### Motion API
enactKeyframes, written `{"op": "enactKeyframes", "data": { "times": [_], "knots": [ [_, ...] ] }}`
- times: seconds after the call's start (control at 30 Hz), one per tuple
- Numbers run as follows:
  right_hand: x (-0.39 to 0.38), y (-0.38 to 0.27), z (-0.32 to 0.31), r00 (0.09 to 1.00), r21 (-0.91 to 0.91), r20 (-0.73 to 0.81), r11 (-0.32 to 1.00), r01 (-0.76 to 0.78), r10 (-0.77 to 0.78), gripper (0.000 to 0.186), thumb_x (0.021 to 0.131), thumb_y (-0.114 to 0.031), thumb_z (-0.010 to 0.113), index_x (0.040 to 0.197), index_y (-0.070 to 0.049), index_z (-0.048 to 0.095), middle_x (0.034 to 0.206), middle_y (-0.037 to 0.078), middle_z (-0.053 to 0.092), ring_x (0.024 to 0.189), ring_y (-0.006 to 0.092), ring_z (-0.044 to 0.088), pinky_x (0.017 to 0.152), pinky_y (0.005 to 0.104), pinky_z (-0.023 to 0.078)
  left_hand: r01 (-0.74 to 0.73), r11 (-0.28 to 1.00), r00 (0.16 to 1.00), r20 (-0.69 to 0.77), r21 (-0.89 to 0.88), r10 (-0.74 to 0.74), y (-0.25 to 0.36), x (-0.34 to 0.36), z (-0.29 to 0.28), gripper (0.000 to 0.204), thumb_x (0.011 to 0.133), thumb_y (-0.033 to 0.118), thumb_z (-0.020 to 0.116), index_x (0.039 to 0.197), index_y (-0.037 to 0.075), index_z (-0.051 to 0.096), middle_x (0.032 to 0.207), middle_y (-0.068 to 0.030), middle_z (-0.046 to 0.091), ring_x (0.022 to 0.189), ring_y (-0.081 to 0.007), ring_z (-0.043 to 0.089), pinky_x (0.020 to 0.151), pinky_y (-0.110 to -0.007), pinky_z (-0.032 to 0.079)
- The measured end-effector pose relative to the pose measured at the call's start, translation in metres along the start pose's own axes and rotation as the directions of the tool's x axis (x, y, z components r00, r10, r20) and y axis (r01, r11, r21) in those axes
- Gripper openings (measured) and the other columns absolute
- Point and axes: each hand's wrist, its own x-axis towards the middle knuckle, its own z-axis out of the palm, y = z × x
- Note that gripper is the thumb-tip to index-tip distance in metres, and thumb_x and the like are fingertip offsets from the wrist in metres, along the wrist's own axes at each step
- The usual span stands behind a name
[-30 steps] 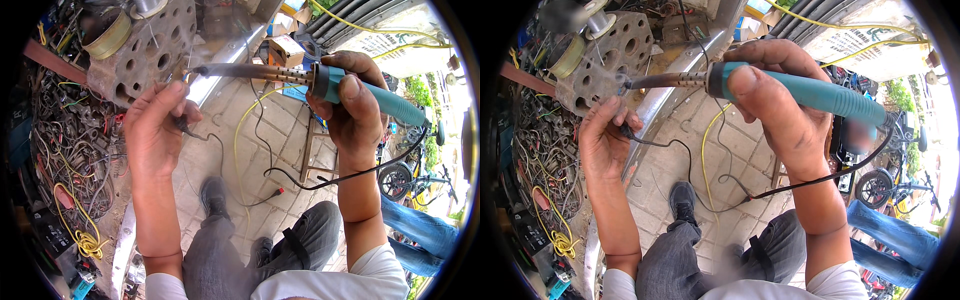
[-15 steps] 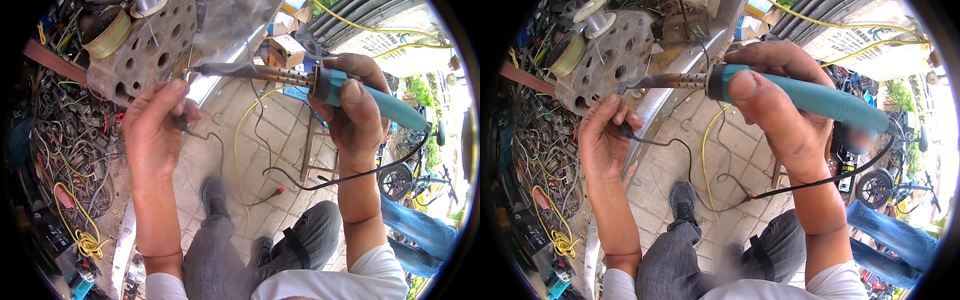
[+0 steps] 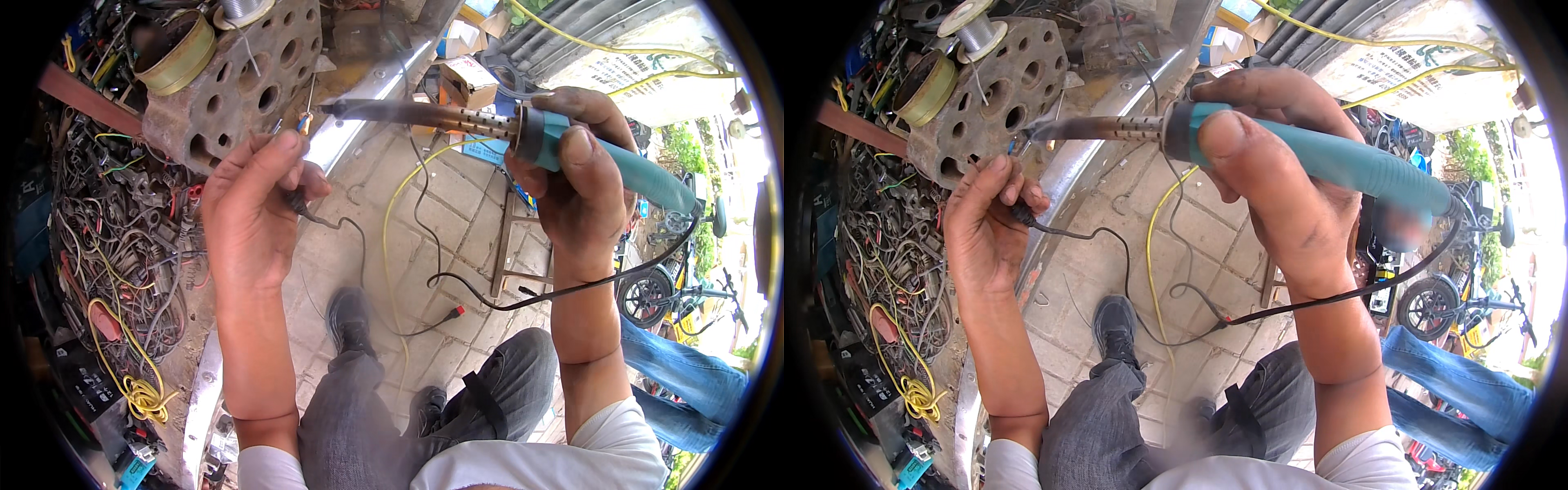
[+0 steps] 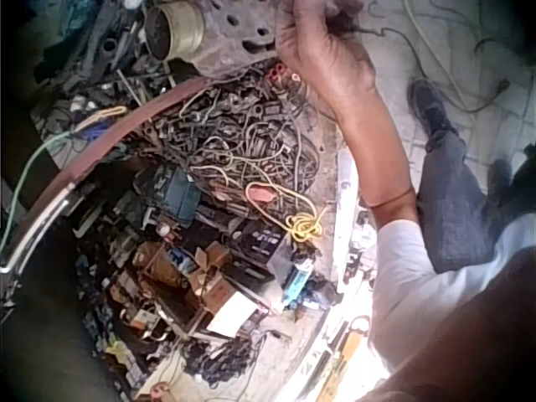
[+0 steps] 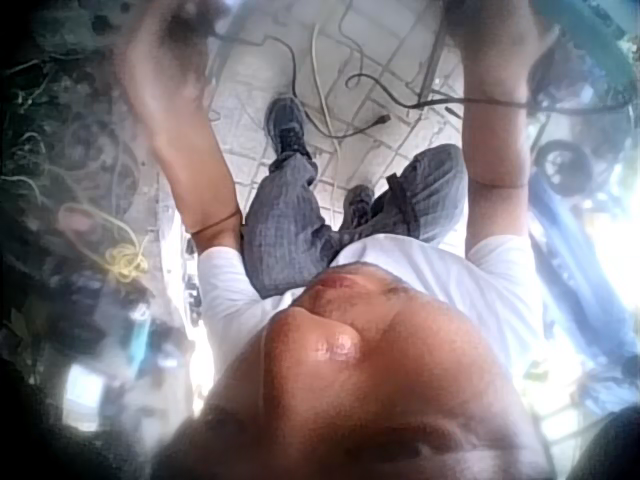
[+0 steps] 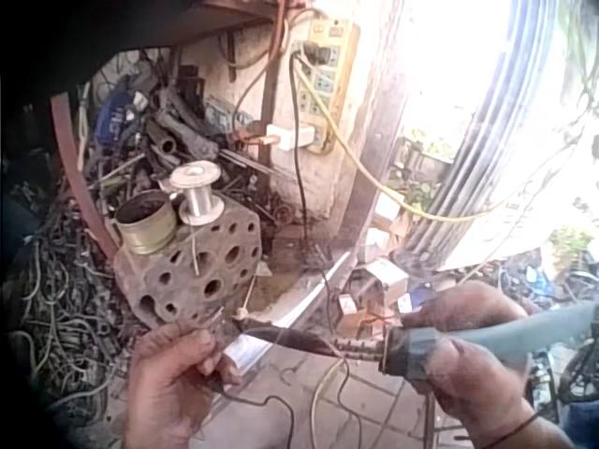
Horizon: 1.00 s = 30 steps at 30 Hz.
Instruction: The person sits on the floor in a cluttered workshop and uses a soldering iron to work on a green circuit board. They repeatedly apply the hot tip to various points on the board, generating smoke, and occasionally wipe the tip on a metal stand.
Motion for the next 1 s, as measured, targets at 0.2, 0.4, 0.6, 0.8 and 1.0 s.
{"op": "enactKeyframes", "data": {
  "times": [0.2,0.4,0.6,0.8,1.0],
  "knots": [
    [-0.001,0.002,0.002,1.0,0.055,0.001,0.998,-0.013,0.013,0.04,0.085,-0.026,0.062,0.109,0.005,0.053,0.081,0.014,0.062,0.052,0.014,0.049,0.051,0.0258,0.041,0.01,1.0,1.0,0.009,-0.029,-0.01,0.0,0.0,-0.001,0.014,0.083,0.012,0.067,0.082,-0.001,0.062,0.066,-0.0024,0.053,0.06,-0.0168,0.056,0.06,-0.028,0.043],
    [0.0,0.002,0.008,0.999,0.1,-0.034,0.995,-0.026,0.029,0.041,0.085,-0.027,0.063,0.108,0.005,0.053,0.078,0.013,0.062,0.052,0.0133,0.048,0.051,0.0256,0.041,0.0,1.0,1.0,-0.002,-0.02,0.0,0.0,0.0,-0.002,0.014,0.084,0.011,0.067,0.082,-0.001,0.062,0.066,-0.002,0.054,0.059,-0.0163,0.057,0.06,-0.027,0.043],
    [0.0,0.0,0.006,0.998,0.064,-0.029,0.997,-0.045,0.047,0.041,0.085,-0.027,0.062,0.108,0.005,0.054,0.076,0.012,0.061,0.051,0.013,0.048,0.05,0.0259,0.04,-0.069,0.996,0.997,-0.031,0.05,0.07,-0.003,-0.001,0.003,0.014,0.084,0.011,0.068,0.083,-0.001,0.062,0.068,-0.0034,0.059,0.06,-0.0136,0.057,0.06,-0.024,0.043],
    [0.0,-0.001,0.005,0.997,0.07,-0.045,0.996,-0.053,0.056,0.041,0.085,-0.028,0.062,0.108,0.006,0.054,0.073,0.012,0.06,0.051,0.0127,0.048,0.05,0.0256,0.039,-0.193,0.934,0.973,-0.067,0.299,0.222,-0.008,-0.003,0.002,0.015,0.085,0.011,0.069,0.087,-0.002,0.062,0.071,-0.0051,0.059,0.063,-0.0145,0.057,0.064,-0.026,0.045],
    [-0.001,0.0,0.007,0.996,0.086,-0.052,0.994,-0.065,0.07,0.041,0.085,-0.028,0.061,0.107,0.006,0.054,0.07,0.011,0.059,0.051,0.0118,0.048,0.05,0.0248,0.039,-0.282,0.87,0.936,-0.083,0.405,0.342,-0.01,-0.007,0.008,0.015,0.085,0.012,0.07,0.086,-0.001,0.063,0.073,-0.0063,0.064,0.066,-0.0113,0.057,0.066,-0.023,0.042]
  ]
}}
